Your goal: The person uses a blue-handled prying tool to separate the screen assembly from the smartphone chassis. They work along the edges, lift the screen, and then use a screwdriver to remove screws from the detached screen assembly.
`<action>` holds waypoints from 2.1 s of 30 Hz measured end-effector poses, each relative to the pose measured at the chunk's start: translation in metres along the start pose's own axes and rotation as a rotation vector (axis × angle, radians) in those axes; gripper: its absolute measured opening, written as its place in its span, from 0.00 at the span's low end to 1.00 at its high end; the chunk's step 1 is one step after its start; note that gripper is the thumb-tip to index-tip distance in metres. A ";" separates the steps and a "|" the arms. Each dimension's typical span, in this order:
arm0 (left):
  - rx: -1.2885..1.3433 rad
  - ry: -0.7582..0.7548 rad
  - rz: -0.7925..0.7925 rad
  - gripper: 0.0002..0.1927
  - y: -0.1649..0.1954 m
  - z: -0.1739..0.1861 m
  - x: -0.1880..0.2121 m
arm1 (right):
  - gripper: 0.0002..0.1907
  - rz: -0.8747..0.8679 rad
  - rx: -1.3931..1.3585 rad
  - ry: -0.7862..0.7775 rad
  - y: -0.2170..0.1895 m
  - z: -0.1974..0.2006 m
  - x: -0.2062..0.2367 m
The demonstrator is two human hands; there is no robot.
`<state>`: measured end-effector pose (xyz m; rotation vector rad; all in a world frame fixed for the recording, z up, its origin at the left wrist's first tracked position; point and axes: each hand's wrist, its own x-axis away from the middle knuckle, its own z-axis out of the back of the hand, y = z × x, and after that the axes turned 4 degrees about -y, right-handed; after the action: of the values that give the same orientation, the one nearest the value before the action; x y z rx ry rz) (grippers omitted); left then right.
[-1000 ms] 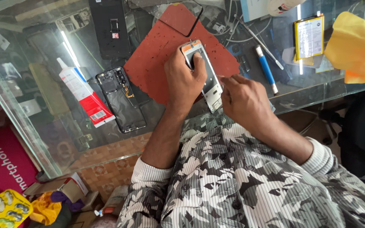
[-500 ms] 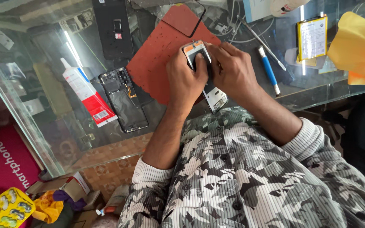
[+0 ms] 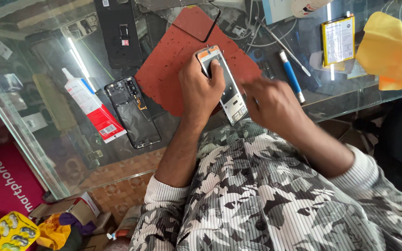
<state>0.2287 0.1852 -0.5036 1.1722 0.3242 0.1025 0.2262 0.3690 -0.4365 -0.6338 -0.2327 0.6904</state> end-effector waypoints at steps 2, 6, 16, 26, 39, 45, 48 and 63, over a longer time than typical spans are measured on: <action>0.031 -0.005 0.011 0.11 0.001 -0.001 0.001 | 0.12 -0.041 -0.002 -0.099 -0.007 0.008 0.031; 0.023 0.000 0.053 0.11 0.006 -0.006 0.003 | 0.05 -0.142 0.036 0.008 0.011 0.021 0.071; 0.085 0.007 0.057 0.12 0.028 -0.020 0.029 | 0.12 -0.134 0.549 0.399 0.068 0.050 0.073; 0.033 0.016 0.069 0.11 0.043 0.005 0.023 | 0.12 -0.253 0.151 0.239 0.014 0.028 0.052; 0.062 -0.009 0.092 0.11 0.038 0.023 0.021 | 0.10 0.096 0.240 0.221 -0.021 0.012 -0.018; 0.042 0.003 0.065 0.11 0.025 0.020 0.022 | 0.16 0.072 0.341 0.040 -0.033 0.018 0.005; 0.037 0.001 0.042 0.11 0.021 0.018 0.024 | 0.11 0.080 0.392 0.059 -0.029 0.012 -0.002; 0.027 0.005 0.025 0.11 0.002 0.003 0.016 | 0.01 0.027 0.225 0.017 -0.014 0.033 0.063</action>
<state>0.2450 0.1874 -0.5043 1.2032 0.3161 0.1234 0.2677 0.4176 -0.4026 -0.4281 -0.1286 0.7248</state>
